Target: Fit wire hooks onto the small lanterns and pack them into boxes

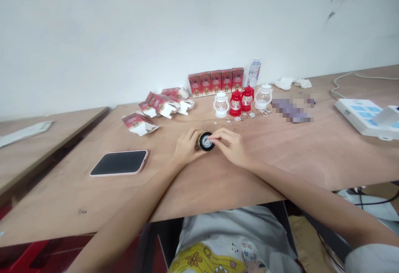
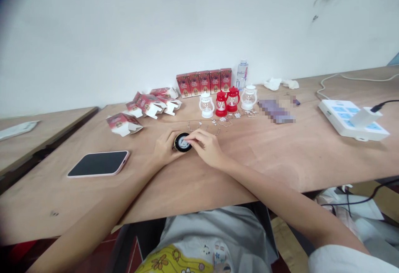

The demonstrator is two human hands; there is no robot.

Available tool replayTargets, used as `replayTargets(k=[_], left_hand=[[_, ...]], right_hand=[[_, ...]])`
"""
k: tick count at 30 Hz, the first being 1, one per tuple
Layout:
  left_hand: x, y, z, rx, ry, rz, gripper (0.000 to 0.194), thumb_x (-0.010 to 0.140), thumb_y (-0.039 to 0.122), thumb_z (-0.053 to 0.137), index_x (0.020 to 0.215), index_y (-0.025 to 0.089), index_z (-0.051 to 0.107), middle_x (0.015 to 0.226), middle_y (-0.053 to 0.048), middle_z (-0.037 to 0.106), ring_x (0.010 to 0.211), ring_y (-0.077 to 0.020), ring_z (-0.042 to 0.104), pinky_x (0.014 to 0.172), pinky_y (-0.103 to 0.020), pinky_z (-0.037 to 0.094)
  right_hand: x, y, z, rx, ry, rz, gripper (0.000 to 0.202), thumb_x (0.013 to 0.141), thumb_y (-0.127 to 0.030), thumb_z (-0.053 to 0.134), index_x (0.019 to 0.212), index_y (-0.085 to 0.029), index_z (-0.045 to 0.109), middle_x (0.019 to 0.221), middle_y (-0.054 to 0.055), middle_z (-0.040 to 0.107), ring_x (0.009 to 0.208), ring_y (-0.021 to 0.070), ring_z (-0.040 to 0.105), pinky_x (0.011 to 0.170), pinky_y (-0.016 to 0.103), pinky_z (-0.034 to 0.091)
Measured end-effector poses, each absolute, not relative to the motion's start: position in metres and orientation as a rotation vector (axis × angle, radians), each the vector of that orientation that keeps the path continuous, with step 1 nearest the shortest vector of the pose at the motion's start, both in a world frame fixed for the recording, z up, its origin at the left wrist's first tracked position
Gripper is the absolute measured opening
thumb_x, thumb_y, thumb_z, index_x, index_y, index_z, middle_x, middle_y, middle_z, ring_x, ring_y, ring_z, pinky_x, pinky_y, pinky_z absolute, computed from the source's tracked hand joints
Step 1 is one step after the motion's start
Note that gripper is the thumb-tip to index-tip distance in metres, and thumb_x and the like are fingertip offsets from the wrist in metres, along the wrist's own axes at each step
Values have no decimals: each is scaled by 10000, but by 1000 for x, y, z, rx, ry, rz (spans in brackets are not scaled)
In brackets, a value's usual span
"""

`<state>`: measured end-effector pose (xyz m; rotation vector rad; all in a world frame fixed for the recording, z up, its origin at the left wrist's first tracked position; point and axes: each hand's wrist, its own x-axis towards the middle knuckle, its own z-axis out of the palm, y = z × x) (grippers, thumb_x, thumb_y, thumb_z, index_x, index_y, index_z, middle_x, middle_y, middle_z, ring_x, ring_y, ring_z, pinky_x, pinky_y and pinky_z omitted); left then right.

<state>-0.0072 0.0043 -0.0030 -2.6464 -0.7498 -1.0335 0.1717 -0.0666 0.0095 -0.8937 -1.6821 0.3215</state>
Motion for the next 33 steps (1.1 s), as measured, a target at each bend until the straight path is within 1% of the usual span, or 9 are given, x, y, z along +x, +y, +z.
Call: replayTargets(k=[8,14,21,33], left_hand=[[-6,5,-3,-2609,-672,-1047,372,803,444,571,1054,172,534,928,-69,626,804,-194,617,689,-280,465],[-7,5,-2,-2611,-672,-1039,372,804,450,569,1048,171,537,926,-70,627,799,-195,616,685,-282,466],[-6,5,-3,-2614,-660,-1042,348,809,425,567,1038,166,536,922,-70,627,805,-193,613,684,-282,464],[-7,5,-3,-2622,-684,-977,377,818,468,540,1046,168,542,920,-75,628,817,-205,603,689,-301,456]], right_hand=[[173,-64,8,-860,-1710,288,152,874,-159,527,865,-196,674,841,42,650,805,141,622,747,270,485],[173,-64,8,-879,-1701,300,153,876,-165,524,855,-204,670,833,32,646,796,141,623,737,269,486],[171,-67,8,-885,-1724,230,147,875,-145,522,881,-195,660,851,40,638,809,140,619,751,261,481],[172,-65,7,-891,-1767,213,153,899,-178,480,861,-193,627,836,42,623,798,148,608,756,285,478]])
